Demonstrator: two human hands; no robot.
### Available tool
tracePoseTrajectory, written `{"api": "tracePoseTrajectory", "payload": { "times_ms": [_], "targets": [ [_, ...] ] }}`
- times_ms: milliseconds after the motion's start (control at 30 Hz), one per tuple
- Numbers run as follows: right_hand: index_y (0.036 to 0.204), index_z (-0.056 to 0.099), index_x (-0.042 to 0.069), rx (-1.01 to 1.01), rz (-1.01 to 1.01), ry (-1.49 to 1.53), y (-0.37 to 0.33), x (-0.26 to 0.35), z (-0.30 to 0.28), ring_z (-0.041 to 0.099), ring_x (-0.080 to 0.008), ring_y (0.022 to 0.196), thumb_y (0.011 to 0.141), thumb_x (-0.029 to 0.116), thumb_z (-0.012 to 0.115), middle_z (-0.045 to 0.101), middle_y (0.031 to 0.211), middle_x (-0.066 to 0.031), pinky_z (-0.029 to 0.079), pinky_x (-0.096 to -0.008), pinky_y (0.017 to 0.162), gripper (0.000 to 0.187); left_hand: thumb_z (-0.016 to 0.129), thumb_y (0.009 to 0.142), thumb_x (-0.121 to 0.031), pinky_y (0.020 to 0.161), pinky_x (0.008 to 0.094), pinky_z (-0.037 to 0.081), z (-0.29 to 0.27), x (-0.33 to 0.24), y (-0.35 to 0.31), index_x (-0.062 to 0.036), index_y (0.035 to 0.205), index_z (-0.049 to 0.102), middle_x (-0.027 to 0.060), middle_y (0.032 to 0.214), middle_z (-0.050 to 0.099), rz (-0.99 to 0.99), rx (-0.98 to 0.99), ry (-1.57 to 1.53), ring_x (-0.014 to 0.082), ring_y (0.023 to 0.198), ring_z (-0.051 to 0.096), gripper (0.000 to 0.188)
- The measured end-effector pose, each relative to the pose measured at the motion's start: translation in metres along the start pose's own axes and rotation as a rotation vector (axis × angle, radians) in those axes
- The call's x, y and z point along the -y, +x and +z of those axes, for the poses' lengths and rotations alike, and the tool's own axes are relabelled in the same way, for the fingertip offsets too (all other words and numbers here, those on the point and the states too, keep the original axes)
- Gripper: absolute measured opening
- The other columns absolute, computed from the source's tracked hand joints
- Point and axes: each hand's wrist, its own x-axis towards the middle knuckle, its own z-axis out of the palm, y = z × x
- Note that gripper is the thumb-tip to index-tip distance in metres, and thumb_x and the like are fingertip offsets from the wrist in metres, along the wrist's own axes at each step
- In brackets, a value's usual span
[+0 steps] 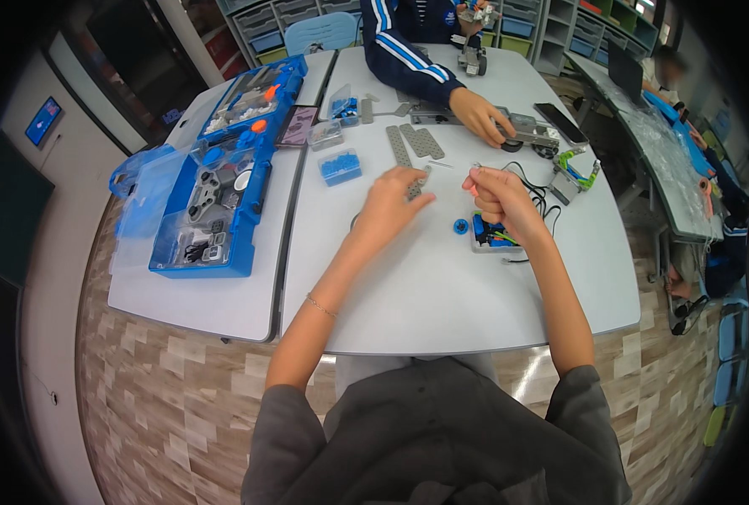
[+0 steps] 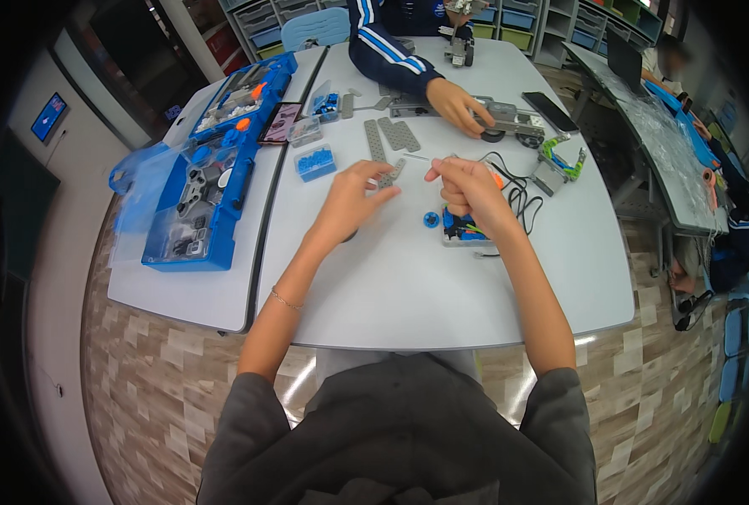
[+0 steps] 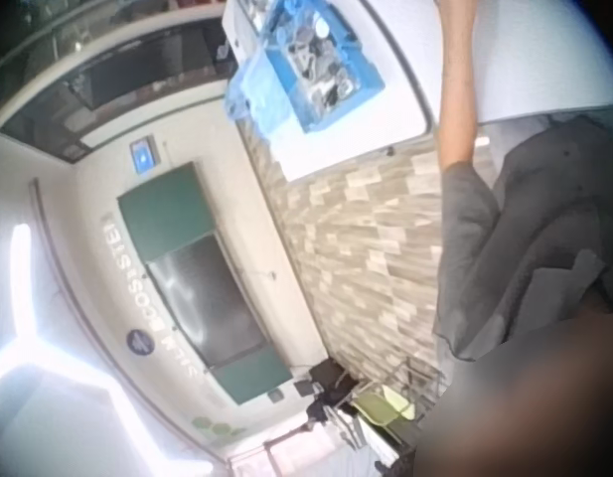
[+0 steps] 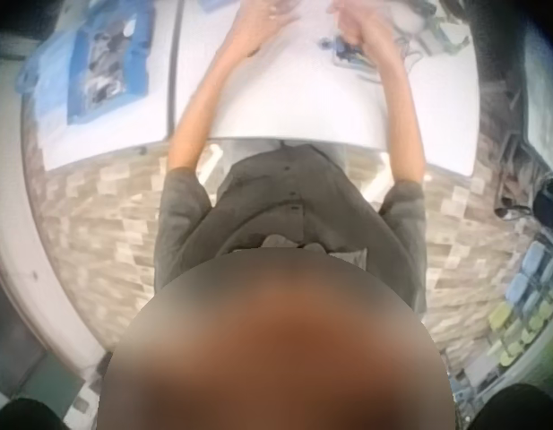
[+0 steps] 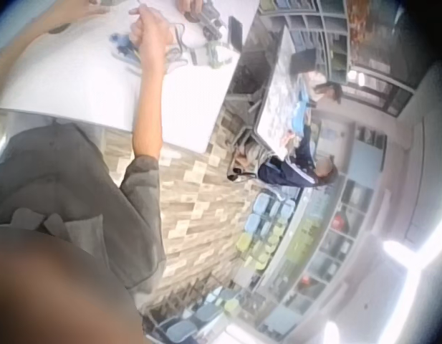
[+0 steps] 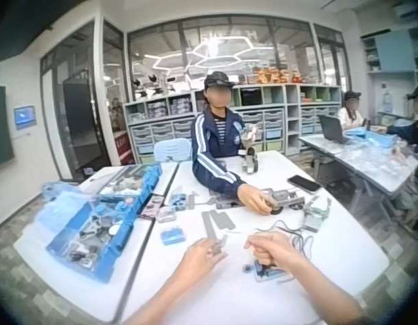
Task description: The person assembles a small robot kit at a table. They connect wires to orange circular parts, attach gray beams and connectors, and handle a small wheel and blue components from a storage case. The person works with various small parts and tools while another person assembles a similar kit nearby.
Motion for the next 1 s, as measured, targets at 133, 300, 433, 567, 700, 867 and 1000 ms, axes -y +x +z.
{"api": "tracePoseTrajectory", "payload": {
  "times_ms": [133,300,433,567,700,867,1000],
  "targets": [
    [0.084,0.063,0.006,0.146,0.030,-0.229,-0.014,-0.006,0.030,0.024,-0.0011,0.049,0.103,0.031,0.063,0.031,0.058,0.0115,0.015,-0.0236,0.045,0.032,0.074,0.092,-0.021,0.070,0.0379,0.051,-0.022,0.019,0.000,-0.0005,0.099,0.072,0.0132,0.091,0.071,0.047,-0.459,0.051,0.0262,0.071,0.061,0.022],
    [0.077,0.063,0.004,0.317,-0.683,-1.137,-0.023,-0.051,0.071,0.056,-0.0227,0.046,0.095,0.027,0.069,0.057,0.056,-0.0071,0.042,-0.0372,0.047,0.029,0.071,0.094,-0.024,0.059,0.0374,0.045,-0.011,0.016,-0.019,-0.0074,0.070,0.063,0.0035,0.051,0.054,0.184,-0.442,0.248,0.0255,0.053,0.052,0.030],
    [0.081,0.070,0.001,0.451,-0.666,-1.292,-0.033,-0.081,0.085,0.068,-0.0348,0.064,0.091,0.025,0.070,0.067,0.067,-0.0159,0.054,-0.0470,0.063,0.026,0.071,0.093,-0.026,0.057,0.0391,0.045,0.016,0.001,-0.031,-0.0074,0.066,0.059,0.0080,0.053,0.053,0.594,-0.185,0.354,0.0302,0.054,0.054,0.035],
    [0.079,0.068,0.000,0.440,-0.832,-1.190,-0.033,-0.084,0.083,0.069,-0.0328,0.071,0.089,0.023,0.072,0.068,0.073,-0.0157,0.054,-0.0454,0.068,0.025,0.071,0.093,-0.027,0.059,0.0437,0.047,0.035,-0.003,-0.038,-0.0073,0.066,0.055,0.0120,0.056,0.056,0.440,0.060,0.322,0.0346,0.057,0.057,0.037],
    [0.075,0.065,0.001,0.433,-0.821,-1.208,-0.034,-0.081,0.081,0.066,-0.0328,0.068,0.089,0.024,0.072,0.065,0.069,-0.0130,0.053,-0.0444,0.068,0.028,0.069,0.094,-0.026,0.062,0.0467,0.049,0.036,0.003,-0.039,-0.0060,0.080,0.056,0.0144,0.061,0.060,0.350,0.178,0.315,0.0367,0.063,0.060,0.028],
    [0.075,0.065,0.000,0.469,-0.768,-1.224,-0.033,-0.082,0.080,0.066,-0.0335,0.067,0.090,0.024,0.072,0.065,0.068,-0.0141,0.052,-0.0441,0.066,0.029,0.068,0.095,-0.026,0.061,0.0440,0.049,0.035,0.004,-0.040,-0.0066,0.085,0.056,0.0127,0.061,0.062,0.391,0.192,0.342,0.0348,0.060,0.061,0.024],
    [0.074,0.066,0.000,0.467,-0.775,-1.213,-0.033,-0.082,0.080,0.066,-0.0334,0.067,0.090,0.024,0.072,0.065,0.068,-0.0145,0.052,-0.0445,0.066,0.030,0.068,0.095,-0.025,0.060,0.0429,0.050,0.034,0.003,-0.038,-0.0068,0.087,0.057,0.0119,0.061,0.062,0.408,0.201,0.354,0.0343,0.059,0.061,0.022]
  ]
}}
